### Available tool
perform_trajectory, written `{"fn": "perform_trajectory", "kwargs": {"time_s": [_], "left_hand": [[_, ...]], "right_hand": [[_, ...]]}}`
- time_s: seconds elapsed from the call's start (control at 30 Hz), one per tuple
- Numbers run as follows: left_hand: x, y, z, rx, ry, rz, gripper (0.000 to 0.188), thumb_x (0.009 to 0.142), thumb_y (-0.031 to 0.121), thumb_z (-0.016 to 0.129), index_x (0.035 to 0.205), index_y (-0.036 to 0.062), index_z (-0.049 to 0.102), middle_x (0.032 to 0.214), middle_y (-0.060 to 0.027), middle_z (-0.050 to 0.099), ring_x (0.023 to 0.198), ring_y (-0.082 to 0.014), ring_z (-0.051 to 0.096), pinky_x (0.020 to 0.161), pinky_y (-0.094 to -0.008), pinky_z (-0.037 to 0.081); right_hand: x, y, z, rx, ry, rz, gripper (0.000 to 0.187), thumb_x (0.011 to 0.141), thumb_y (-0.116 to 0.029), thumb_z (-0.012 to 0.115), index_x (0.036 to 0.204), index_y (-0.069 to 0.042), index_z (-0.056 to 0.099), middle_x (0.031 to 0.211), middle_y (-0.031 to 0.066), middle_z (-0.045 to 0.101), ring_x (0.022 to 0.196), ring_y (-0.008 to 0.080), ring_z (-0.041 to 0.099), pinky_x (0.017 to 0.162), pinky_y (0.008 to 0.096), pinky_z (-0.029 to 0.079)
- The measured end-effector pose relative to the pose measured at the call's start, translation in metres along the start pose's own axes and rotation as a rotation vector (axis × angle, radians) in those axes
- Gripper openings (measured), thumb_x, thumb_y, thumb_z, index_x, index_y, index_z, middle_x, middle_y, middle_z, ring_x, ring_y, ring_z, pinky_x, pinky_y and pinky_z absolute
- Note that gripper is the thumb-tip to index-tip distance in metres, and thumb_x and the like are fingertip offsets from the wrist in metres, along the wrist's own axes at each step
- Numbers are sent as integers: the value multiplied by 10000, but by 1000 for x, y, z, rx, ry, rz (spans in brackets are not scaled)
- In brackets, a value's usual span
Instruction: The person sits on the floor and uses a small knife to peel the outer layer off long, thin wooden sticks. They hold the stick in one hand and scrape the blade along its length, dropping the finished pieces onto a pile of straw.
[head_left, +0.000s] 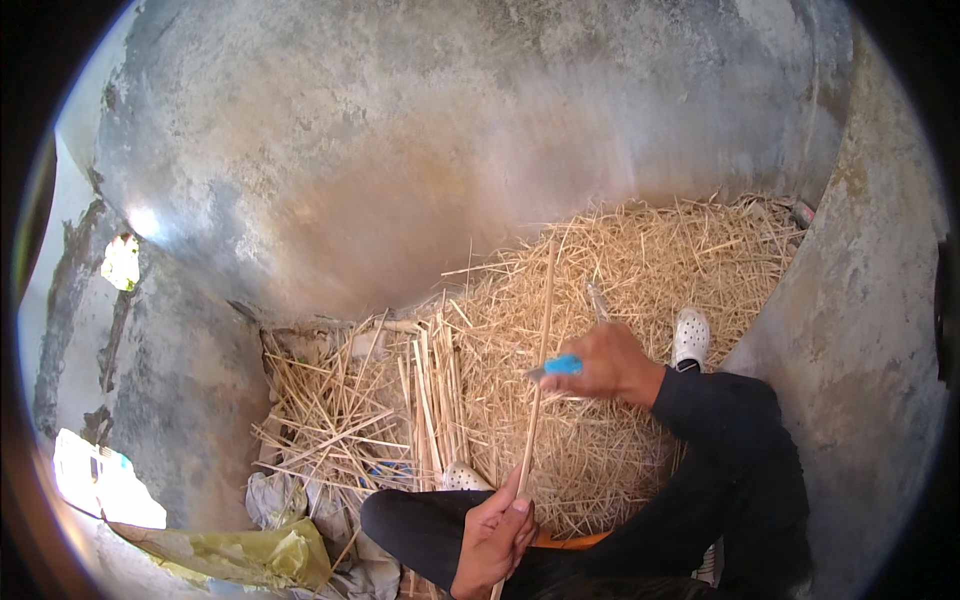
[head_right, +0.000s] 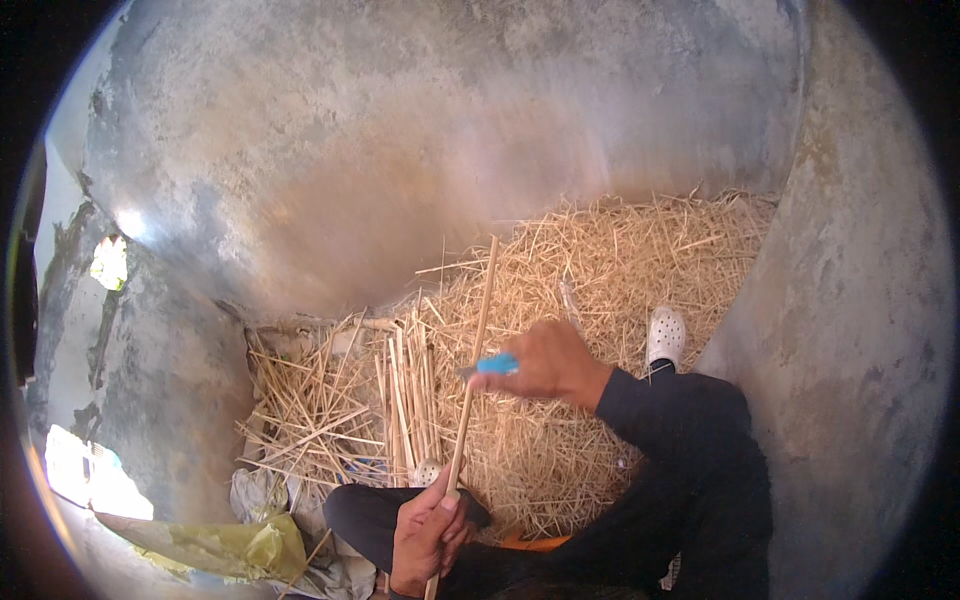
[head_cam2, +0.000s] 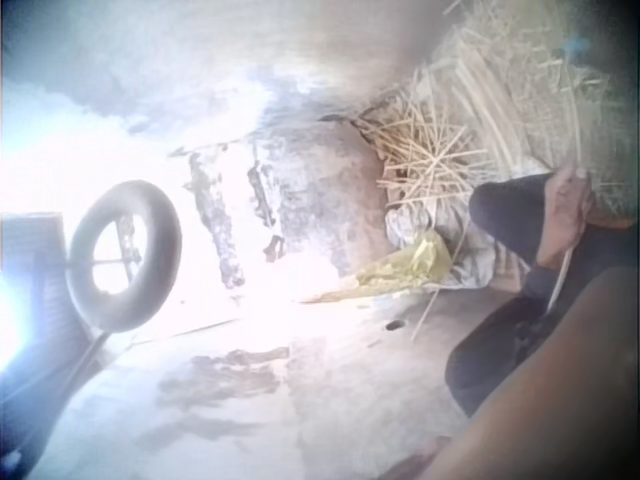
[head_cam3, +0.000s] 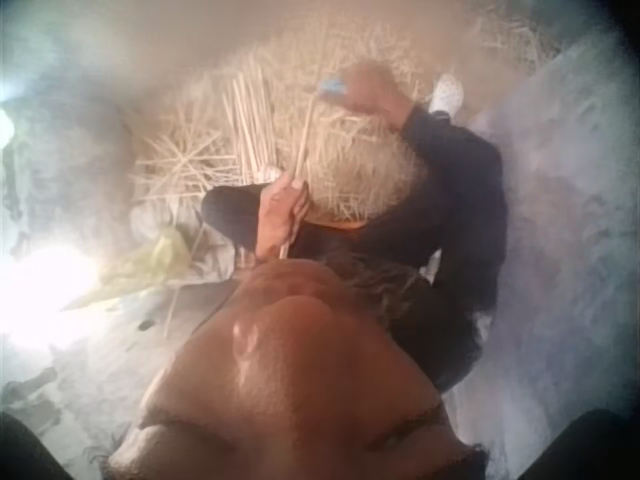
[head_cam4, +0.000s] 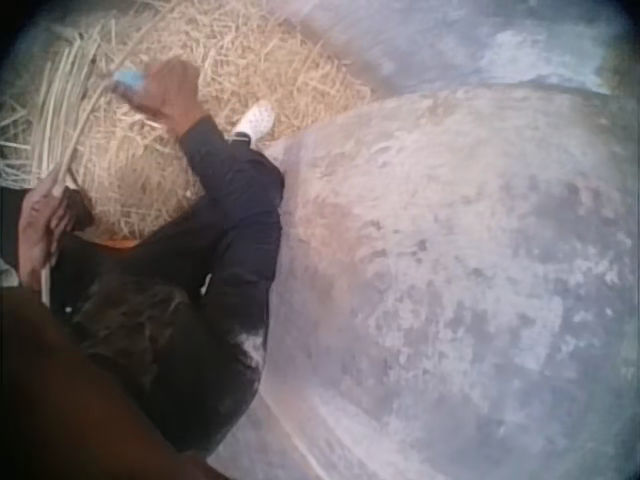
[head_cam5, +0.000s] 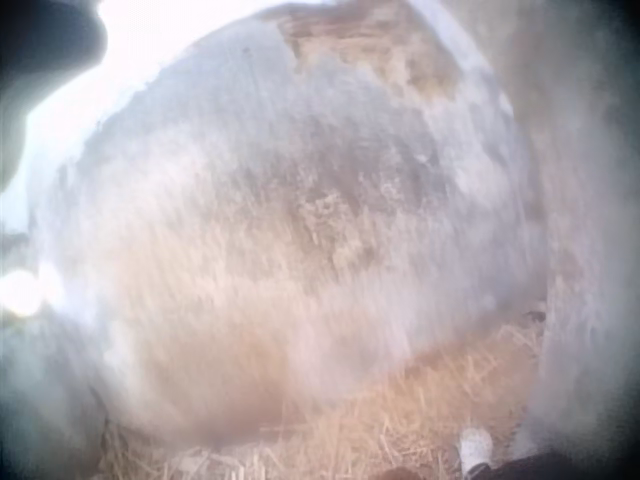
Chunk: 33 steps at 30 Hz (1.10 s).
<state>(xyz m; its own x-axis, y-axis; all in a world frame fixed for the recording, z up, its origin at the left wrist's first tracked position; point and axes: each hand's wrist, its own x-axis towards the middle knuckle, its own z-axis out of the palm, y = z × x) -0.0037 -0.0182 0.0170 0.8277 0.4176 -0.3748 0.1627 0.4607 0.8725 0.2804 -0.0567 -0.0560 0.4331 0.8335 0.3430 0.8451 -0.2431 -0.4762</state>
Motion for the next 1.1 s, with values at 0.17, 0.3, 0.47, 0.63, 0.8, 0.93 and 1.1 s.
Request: {"fn": "perform_trajectory", "kwargs": {"time_s": [0.17,0.3,0.47,0.63,0.8,0.93,1.1], "left_hand": [[-2,-3,-1,28,-7,29,475,955,136,483,1398,24,353,596,28,335,470,-58,309,437,-200,303],[-5,-3,-3,49,22,45,481,947,111,489,1394,3,348,611,28,354,494,-54,317,450,-196,295],[-3,-5,-2,-10,24,87,486,943,95,490,1393,-13,341,631,31,369,513,-46,318,467,-195,288],[-9,-2,4,42,16,26,463,961,77,460,1402,7,339,622,37,348,523,-48,310,473,-202,283],[2,-3,1,-2,-11,45,467,943,96,492,1382,-2,367,627,33,356,516,-49,320,445,-206,284],[-5,-8,4,70,-19,-12,471,945,108,497,1383,-3,364,618,33,348,521,-56,322,445,-198,281],[1,4,-10,150,-74,98,424,985,180,440,1372,18,374,581,35,383,418,-51,332,397,-183,289]], "right_hand": [[12,19,-11,-23,-45,148,715,772,-801,365,670,-179,701,489,26,495,408,177,444,527,405,452],[-1,2,-2,-4,-25,42,698,778,-775,403,611,-146,657,472,34,496,422,200,472,469,362,424],[-1,-8,-14,135,-11,53,672,785,-745,447,556,-131,598,495,54,540,445,218,514,451,341,404],[2,3,-3,54,153,-34,721,790,-772,399,543,-124,598,442,41,497,384,195,479,429,352,391],[-10,-15,-14,114,105,-108,688,801,-749,420,543,-141,615,393,24,440,367,180,463,430,365,399],[25,47,-18,-1,176,153,737,871,-694,346,550,-73,580,444,65,461,425,214,474,459,405,398],[26,140,-79,312,628,451,740,914,-654,290,518,-38,396,463,48,345,468,169,354,488,375,290]]}}
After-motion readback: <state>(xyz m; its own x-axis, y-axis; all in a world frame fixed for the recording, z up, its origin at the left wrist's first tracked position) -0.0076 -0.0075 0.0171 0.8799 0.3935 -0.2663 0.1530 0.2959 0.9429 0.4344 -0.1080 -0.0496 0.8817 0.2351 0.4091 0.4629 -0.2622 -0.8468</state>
